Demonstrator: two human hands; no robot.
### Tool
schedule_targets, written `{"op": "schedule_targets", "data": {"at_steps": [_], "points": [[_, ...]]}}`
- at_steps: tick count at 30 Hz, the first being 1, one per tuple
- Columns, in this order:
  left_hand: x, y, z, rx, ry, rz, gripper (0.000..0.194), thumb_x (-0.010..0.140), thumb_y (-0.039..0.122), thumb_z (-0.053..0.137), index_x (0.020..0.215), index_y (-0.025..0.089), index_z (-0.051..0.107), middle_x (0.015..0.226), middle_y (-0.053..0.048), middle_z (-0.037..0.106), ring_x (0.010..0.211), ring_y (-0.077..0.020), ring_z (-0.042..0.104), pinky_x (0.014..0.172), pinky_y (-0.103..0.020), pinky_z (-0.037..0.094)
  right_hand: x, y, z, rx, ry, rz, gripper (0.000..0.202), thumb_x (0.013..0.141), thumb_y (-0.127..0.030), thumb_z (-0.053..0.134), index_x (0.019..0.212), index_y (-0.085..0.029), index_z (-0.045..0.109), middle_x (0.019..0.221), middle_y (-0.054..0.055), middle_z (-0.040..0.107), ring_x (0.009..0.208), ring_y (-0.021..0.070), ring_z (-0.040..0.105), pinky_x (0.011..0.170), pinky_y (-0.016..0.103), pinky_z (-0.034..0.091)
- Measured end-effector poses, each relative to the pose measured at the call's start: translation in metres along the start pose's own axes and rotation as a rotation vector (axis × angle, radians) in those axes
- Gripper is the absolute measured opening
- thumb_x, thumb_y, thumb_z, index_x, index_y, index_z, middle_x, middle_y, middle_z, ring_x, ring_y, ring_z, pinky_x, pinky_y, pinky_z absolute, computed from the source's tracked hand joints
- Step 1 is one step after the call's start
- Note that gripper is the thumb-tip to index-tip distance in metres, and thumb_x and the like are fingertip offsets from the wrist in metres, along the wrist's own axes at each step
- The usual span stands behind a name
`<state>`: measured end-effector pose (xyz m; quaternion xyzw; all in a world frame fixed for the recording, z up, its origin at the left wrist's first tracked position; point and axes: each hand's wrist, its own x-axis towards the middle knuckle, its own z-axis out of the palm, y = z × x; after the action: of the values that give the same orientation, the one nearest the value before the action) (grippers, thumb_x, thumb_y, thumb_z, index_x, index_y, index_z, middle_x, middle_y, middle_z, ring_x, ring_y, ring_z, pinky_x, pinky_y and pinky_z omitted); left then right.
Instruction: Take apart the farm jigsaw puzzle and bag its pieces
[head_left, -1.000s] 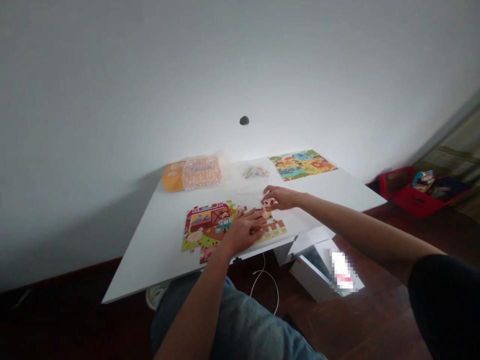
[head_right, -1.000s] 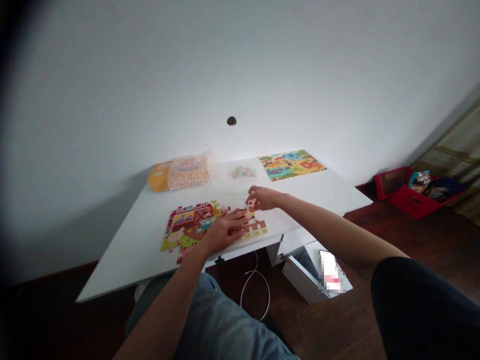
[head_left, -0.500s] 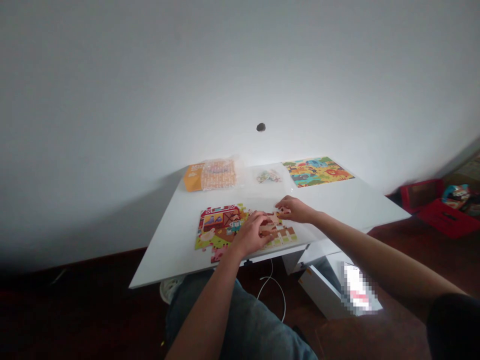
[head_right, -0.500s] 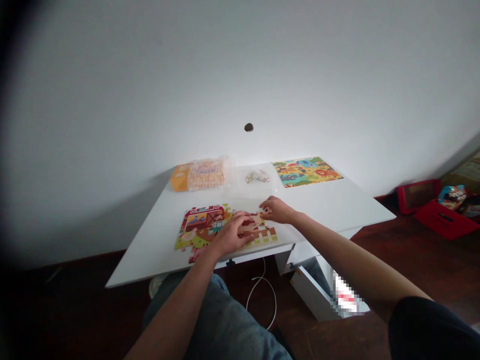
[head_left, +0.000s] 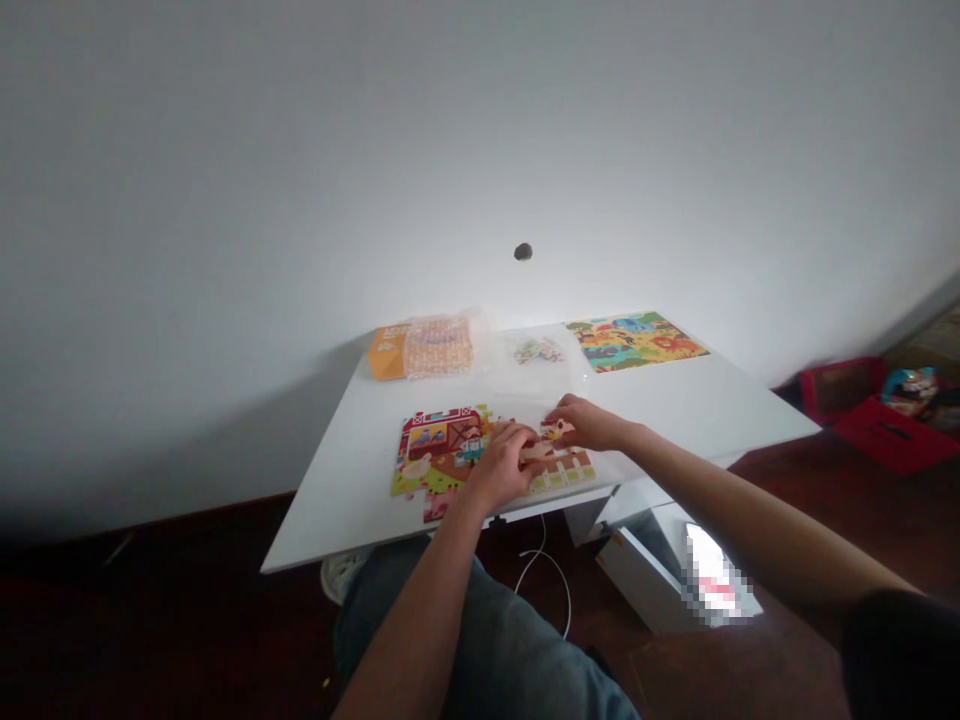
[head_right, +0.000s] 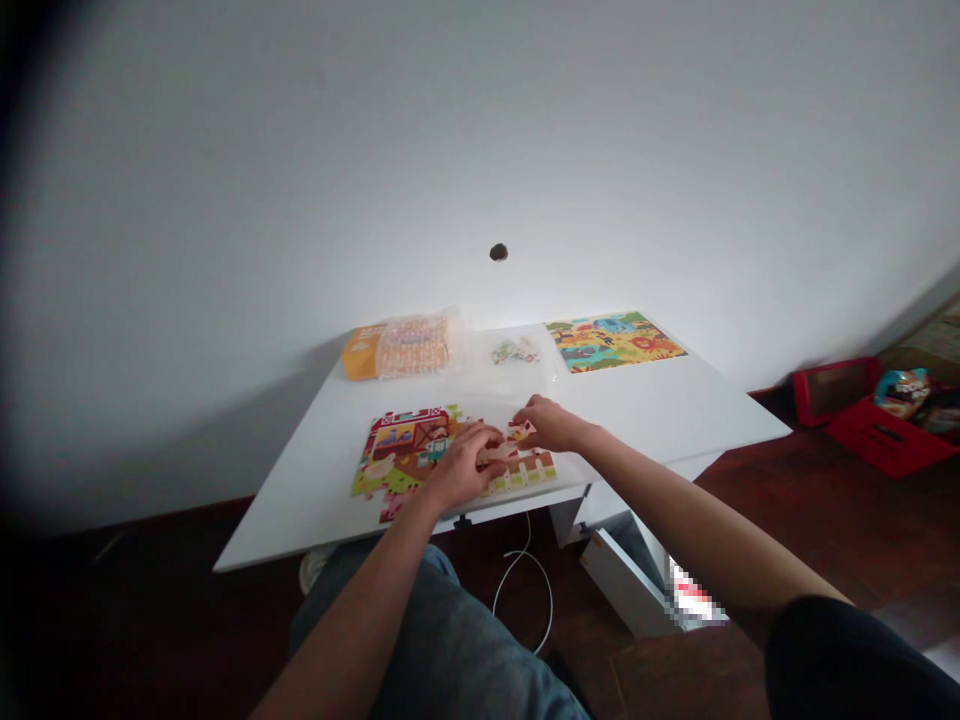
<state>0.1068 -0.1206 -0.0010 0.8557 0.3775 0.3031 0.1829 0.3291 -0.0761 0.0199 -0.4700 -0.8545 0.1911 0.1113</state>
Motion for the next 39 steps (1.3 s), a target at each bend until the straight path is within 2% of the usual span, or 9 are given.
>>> {"op": "schedule_targets", "data": {"at_steps": [5, 10, 14, 17, 21, 26, 30, 35, 39], "points": [[0.0, 0.0, -0.001, 0.004, -0.02, 0.019, 0.028, 0.08, 0.029, 0.066, 0.105, 0.02, 0.061, 0.109, -0.007, 0.06, 0.112, -0.0242, 0.051, 0.106, -0.044, 0.037, 0.0, 0.007, -0.001, 0.047, -0.008, 0.017, 0.051, 0.067, -0.028, 0.077, 0.116, -0.018, 0.066, 0.102, 0.01, 0.057, 0.084, 0.0186, 0.061, 0.083, 0.032, 0.049], [0.0, 0.0, -0.001, 0.028, -0.029, 0.029, 0.027, 0.08, 0.03, 0.066, 0.104, 0.02, 0.064, 0.111, -0.007, 0.06, 0.112, -0.0242, 0.051, 0.107, -0.044, 0.036, -0.007, 0.02, 0.008, 0.118, 0.108, -0.021, 0.041, 0.066, -0.033, 0.076, 0.101, -0.015, 0.066, 0.101, 0.009, 0.055, 0.08, 0.0158, 0.058, 0.075, 0.029, 0.05], [0.0, 0.002, -0.001, 0.029, -0.034, 0.026, 0.021, 0.079, 0.028, 0.066, 0.099, 0.021, 0.067, 0.11, -0.007, 0.06, 0.108, -0.0236, 0.052, 0.103, -0.043, 0.04, -0.019, 0.018, 0.002, 0.271, 0.193, 0.014, 0.036, 0.074, -0.033, 0.069, 0.103, -0.016, 0.056, 0.093, 0.004, 0.057, 0.071, 0.0125, 0.054, 0.064, 0.025, 0.048], [0.001, 0.003, -0.003, 0.026, -0.043, 0.032, 0.02, 0.079, 0.026, 0.066, 0.098, 0.021, 0.068, 0.111, -0.006, 0.059, 0.109, -0.0235, 0.051, 0.102, -0.042, 0.041, -0.032, 0.009, -0.009, 0.322, 0.112, -0.057, 0.034, 0.081, -0.029, 0.063, 0.111, -0.017, 0.054, 0.092, 0.004, 0.059, 0.079, 0.0148, 0.056, 0.069, 0.027, 0.047], [0.001, 0.003, -0.004, 0.036, -0.053, 0.032, 0.02, 0.079, 0.027, 0.066, 0.098, 0.023, 0.069, 0.111, -0.006, 0.059, 0.11, -0.0241, 0.051, 0.102, -0.043, 0.041, -0.045, -0.007, -0.01, 0.082, -0.037, -0.184, 0.029, 0.088, -0.027, 0.052, 0.115, -0.017, 0.057, 0.1, 0.01, 0.059, 0.088, 0.0198, 0.056, 0.081, 0.035, 0.046], [-0.001, -0.003, -0.004, 0.035, -0.043, 0.025, 0.021, 0.082, 0.027, 0.064, 0.102, 0.023, 0.067, 0.114, -0.006, 0.058, 0.112, -0.0235, 0.051, 0.103, -0.042, 0.04, -0.054, -0.024, -0.001, -0.224, 0.01, -0.17, 0.043, 0.094, -0.039, 0.042, 0.131, -0.019, 0.051, 0.113, 0.015, 0.052, 0.1, 0.0261, 0.049, 0.088, 0.046, 0.042], [-0.002, -0.01, -0.007, 0.038, -0.047, 0.018, 0.021, 0.082, 0.027, 0.063, 0.102, 0.022, 0.067, 0.115, -0.007, 0.058, 0.112, -0.0237, 0.051, 0.103, -0.042, 0.041, -0.059, -0.023, 0.002, -0.173, 0.005, -0.196, 0.067, 0.08, -0.06, 0.06, 0.132, -0.019, 0.052, 0.118, 0.016, 0.051, 0.105, 0.0287, 0.048, 0.092, 0.047, 0.042], [-0.002, -0.016, -0.011, 0.027, -0.055, 0.036, 0.021, 0.082, 0.028, 0.064, 0.102, 0.023, 0.068, 0.115, -0.007, 0.058, 0.108, -0.0231, 0.053, 0.1, -0.042, 0.043, -0.053, -0.013, 0.007, -0.011, 0.022, -0.252, 0.052, 0.082, -0.048, 0.065, 0.123, -0.018, 0.061, 0.112, 0.014, 0.056, 0.102, 0.0245, 0.054, 0.093, 0.04, 0.045], [-0.002, -0.016, -0.011, 0.03, -0.053, 0.037, 0.022, 0.081, 0.028, 0.065, 0.101, 0.023, 0.068, 0.115, -0.007, 0.059, 0.109, -0.0232, 0.053, 0.101, -0.042, 0.042, -0.042, -0.008, 0.01, 0.032, 0.017, -0.291, 0.051, 0.075, -0.041, 0.071, 0.118, -0.014, 0.063, 0.106, 0.014, 0.057, 0.097, 0.0235, 0.056, 0.088, 0.036, 0.048]]}}
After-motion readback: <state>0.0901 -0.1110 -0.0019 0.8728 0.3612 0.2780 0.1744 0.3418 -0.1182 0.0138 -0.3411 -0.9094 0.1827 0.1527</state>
